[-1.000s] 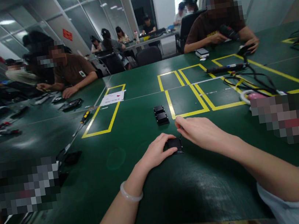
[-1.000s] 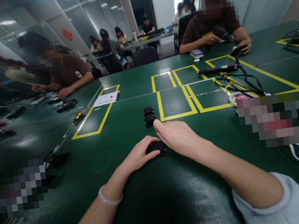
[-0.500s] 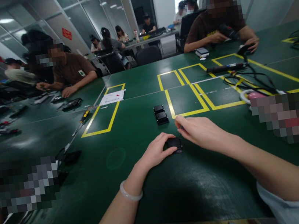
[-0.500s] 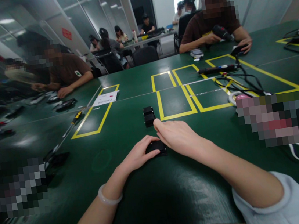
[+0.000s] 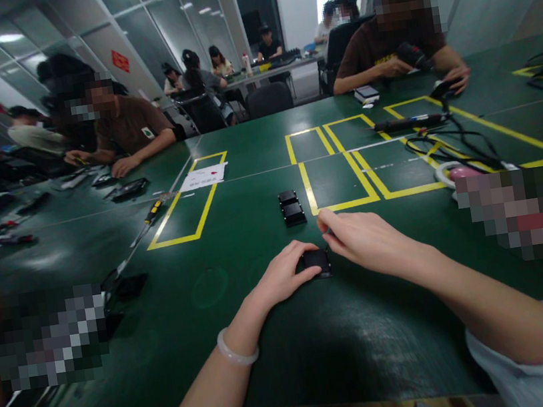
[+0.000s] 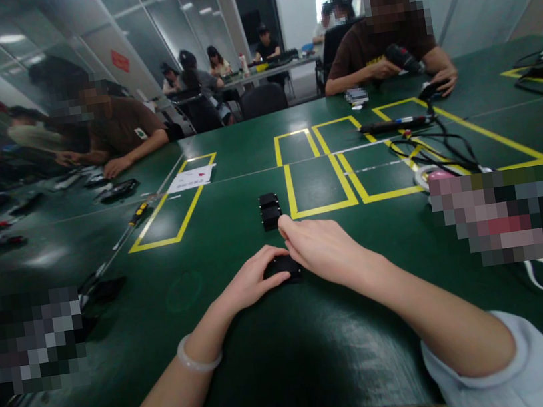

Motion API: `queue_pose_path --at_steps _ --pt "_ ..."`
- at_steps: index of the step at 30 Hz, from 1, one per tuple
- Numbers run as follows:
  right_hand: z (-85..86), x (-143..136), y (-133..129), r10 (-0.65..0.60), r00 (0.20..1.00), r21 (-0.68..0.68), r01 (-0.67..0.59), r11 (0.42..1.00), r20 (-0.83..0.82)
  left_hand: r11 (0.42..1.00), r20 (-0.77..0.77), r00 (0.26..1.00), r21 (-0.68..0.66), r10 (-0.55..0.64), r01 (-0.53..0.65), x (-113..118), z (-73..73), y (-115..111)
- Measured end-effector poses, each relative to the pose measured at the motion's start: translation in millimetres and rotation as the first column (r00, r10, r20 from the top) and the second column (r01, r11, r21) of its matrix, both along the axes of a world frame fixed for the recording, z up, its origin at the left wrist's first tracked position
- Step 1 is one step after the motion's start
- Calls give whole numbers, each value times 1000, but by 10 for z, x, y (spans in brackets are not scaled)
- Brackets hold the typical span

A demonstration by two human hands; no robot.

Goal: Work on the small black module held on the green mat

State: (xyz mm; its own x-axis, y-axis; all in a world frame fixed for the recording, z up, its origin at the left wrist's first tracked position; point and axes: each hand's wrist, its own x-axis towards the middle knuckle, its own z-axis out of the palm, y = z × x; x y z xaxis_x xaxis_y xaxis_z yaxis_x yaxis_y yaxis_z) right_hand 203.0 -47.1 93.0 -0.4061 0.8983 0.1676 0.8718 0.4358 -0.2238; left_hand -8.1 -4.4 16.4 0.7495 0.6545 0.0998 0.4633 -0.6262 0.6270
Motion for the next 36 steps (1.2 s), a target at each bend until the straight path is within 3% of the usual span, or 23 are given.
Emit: queue_pose_path --at_steps 9,18,25,36 --pt "-17 -21 31 -49 995 19 47 999 90 1000 -11 1000 6 10 -10 4 -26 10" --pt "7 -8 -10 -8 1000 21 8 1000 0 1000 -1 1000 18 7 -7 3 -13 4" --pt "-18 -19 29 -72 992 13 71 997 108 1000 -2 1000 11 6 -6 4 -37 16" --pt "38 -20 -17 -13 1000 -7 14 1000 13 1000 -3 1000 7 3 -3 1 -17 3"
